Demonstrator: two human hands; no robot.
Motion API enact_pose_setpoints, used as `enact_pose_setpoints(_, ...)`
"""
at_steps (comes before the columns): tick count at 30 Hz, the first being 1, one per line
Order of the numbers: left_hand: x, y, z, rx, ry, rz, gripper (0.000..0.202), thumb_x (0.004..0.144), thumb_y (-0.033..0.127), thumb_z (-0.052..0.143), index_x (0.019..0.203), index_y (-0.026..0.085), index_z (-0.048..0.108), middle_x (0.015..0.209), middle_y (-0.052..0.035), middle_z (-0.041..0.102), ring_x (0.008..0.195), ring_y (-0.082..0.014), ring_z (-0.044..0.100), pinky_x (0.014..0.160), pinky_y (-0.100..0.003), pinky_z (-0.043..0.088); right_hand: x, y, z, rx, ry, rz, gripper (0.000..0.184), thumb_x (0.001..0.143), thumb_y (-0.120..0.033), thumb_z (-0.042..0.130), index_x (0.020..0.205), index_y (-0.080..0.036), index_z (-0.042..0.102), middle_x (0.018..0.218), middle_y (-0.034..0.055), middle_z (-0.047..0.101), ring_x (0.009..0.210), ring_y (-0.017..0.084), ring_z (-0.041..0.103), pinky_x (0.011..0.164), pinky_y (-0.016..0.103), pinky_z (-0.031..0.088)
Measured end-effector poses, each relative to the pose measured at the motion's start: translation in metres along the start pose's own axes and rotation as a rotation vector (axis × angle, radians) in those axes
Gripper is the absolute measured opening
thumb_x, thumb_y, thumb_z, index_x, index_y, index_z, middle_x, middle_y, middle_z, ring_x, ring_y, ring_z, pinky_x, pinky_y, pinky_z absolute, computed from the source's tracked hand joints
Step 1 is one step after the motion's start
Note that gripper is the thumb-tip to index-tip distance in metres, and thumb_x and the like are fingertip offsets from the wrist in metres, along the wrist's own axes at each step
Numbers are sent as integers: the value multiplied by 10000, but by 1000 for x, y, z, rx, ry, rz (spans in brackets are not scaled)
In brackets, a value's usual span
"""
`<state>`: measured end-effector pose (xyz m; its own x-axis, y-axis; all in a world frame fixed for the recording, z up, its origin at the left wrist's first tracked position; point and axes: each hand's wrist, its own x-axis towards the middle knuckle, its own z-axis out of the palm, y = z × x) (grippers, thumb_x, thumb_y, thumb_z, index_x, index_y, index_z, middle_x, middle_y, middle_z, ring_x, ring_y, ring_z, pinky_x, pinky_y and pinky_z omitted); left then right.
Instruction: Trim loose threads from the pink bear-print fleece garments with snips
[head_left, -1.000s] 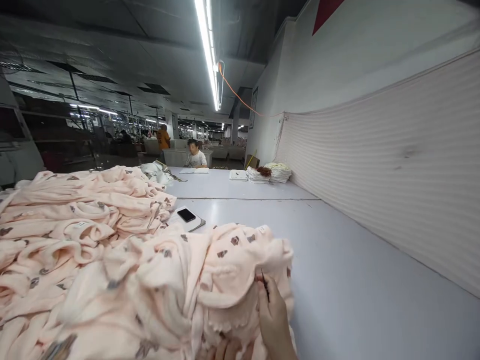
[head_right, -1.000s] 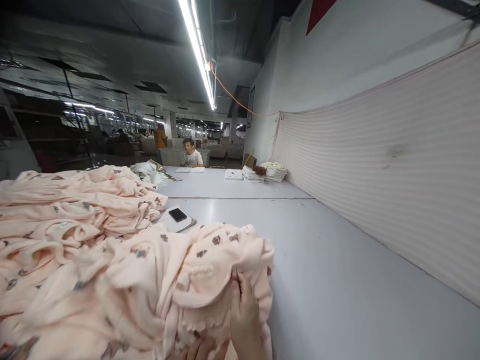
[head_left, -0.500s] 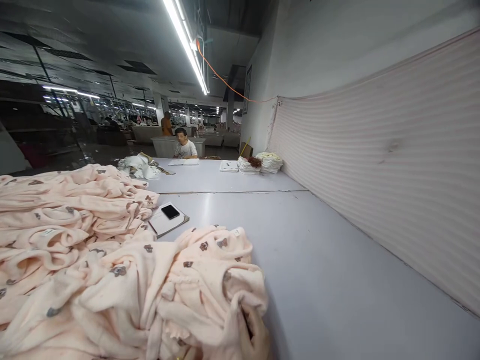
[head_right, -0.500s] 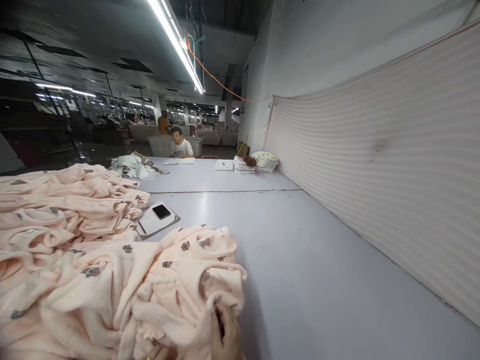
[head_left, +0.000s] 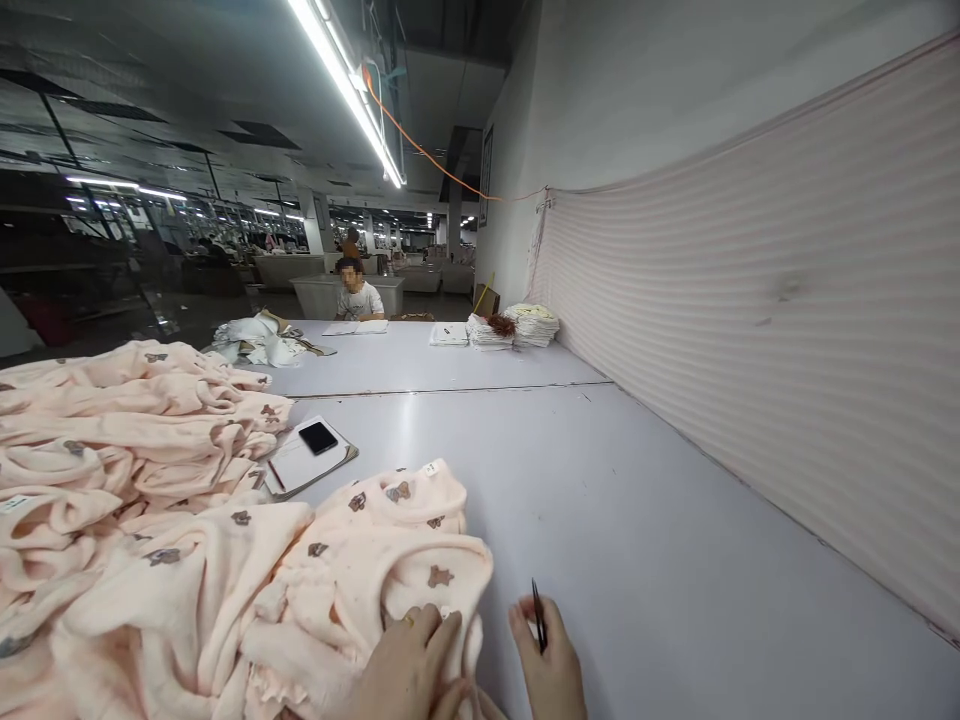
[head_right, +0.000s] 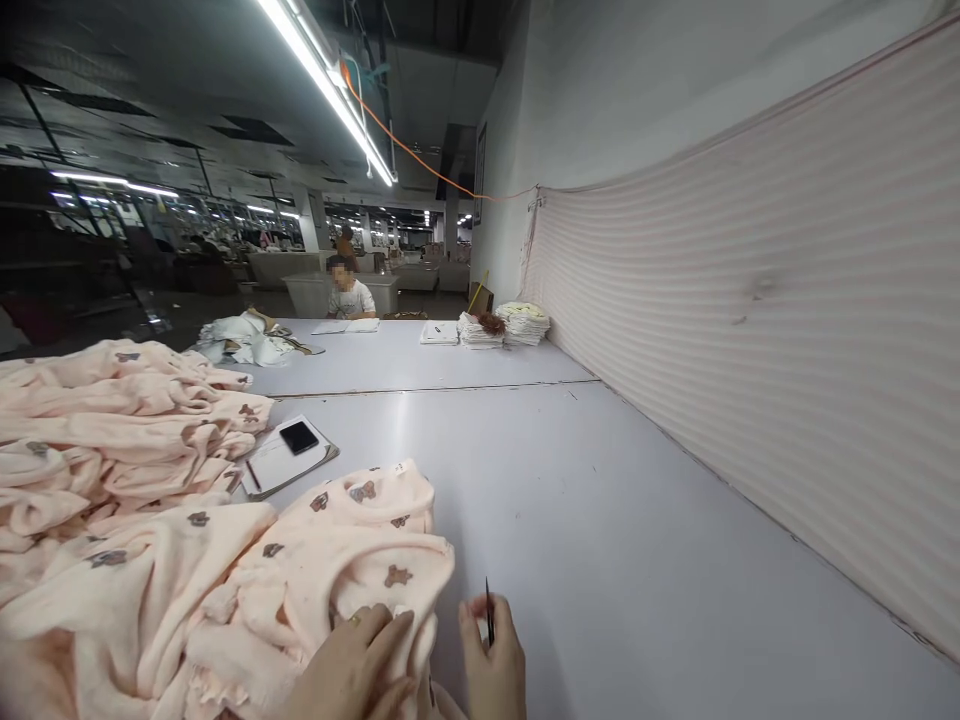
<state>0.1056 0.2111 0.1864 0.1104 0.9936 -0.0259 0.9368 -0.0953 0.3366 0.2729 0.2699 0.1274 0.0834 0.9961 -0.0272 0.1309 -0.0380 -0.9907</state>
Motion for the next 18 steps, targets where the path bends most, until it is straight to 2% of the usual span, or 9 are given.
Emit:
enact_pose_setpoints(3,5,-10,12,51,26,5,346,737,247,645,1082,249,647,1022,-98,665,879,-313,621,758,-462,496,43,-14,17,54,-69,10,340,645,-444,735,877,-206,662,934,53,701,960,234,612,806,264,454)
enact_pose_setpoints(7,23,-23,16,29,201,195,173,722,357,689,783,197,665,1183,-117,633,1084,-342,580,889,-457,480,67,-23,45,188,-205,57,245,674,-388,710,782,-177,648,724,2,644,736,174,597,697,246,458)
enact_pose_setpoints(8,27,-25,15,-18,254,202,158,754,345,653,784,189,648,1236,-126,601,1116,-319,570,913,-429,477,68,-26,48,231,-237,86,258,701,-402,690,810,-174,635,702,-5,626,684,159,584,648,240,456)
enact_pose_setpoints(10,35,-29,12,-114,381,117,170,795,322,598,893,185,616,1256,-145,572,1095,-279,583,886,-389,495,64,-32,49,310,-297,139,318,741,-431,662,925,-179,601,719,-9,613,641,139,574,579,224,446)
enact_pose_setpoints(11,37,-31,10,-132,459,61,246,802,337,592,994,184,592,1251,-153,570,1088,-280,581,871,-396,497,61,-36,48,347,-329,160,349,746,-443,665,966,-186,582,727,-12,608,626,130,569,551,211,435)
enact_pose_setpoints(13,41,-34,7,-76,568,54,472,769,418,630,1170,195,520,1276,-164,561,1158,-342,528,885,-466,470,55,-43,45,433,-393,196,392,734,-448,704,1004,-201,563,733,-19,597,591,107,549,494,179,395)
enact_pose_setpoints(15,43,-35,4,-17,560,109,591,716,442,675,1225,206,489,1258,-160,590,1187,-390,500,935,-550,405,50,-49,45,515,-434,224,404,719,-445,738,995,-206,566,717,-26,585,547,89,520,448,162,354)
enact_pose_setpoints(17,44,-35,1,-80,469,94,520,746,386,635,1210,195,499,1107,-141,672,1068,-361,584,939,-559,386,45,-55,48,523,-414,194,391,713,-449,747,968,-203,582,701,-26,588,548,94,523,462,170,381)
enact_pose_setpoints(18,44,-35,-1,-173,404,41,415,786,354,578,1164,189,527,990,-118,701,955,-320,629,899,-520,422,43,-57,49,481,-386,140,381,716,-457,741,953,-200,591,700,-22,602,571,107,542,497,184,417)
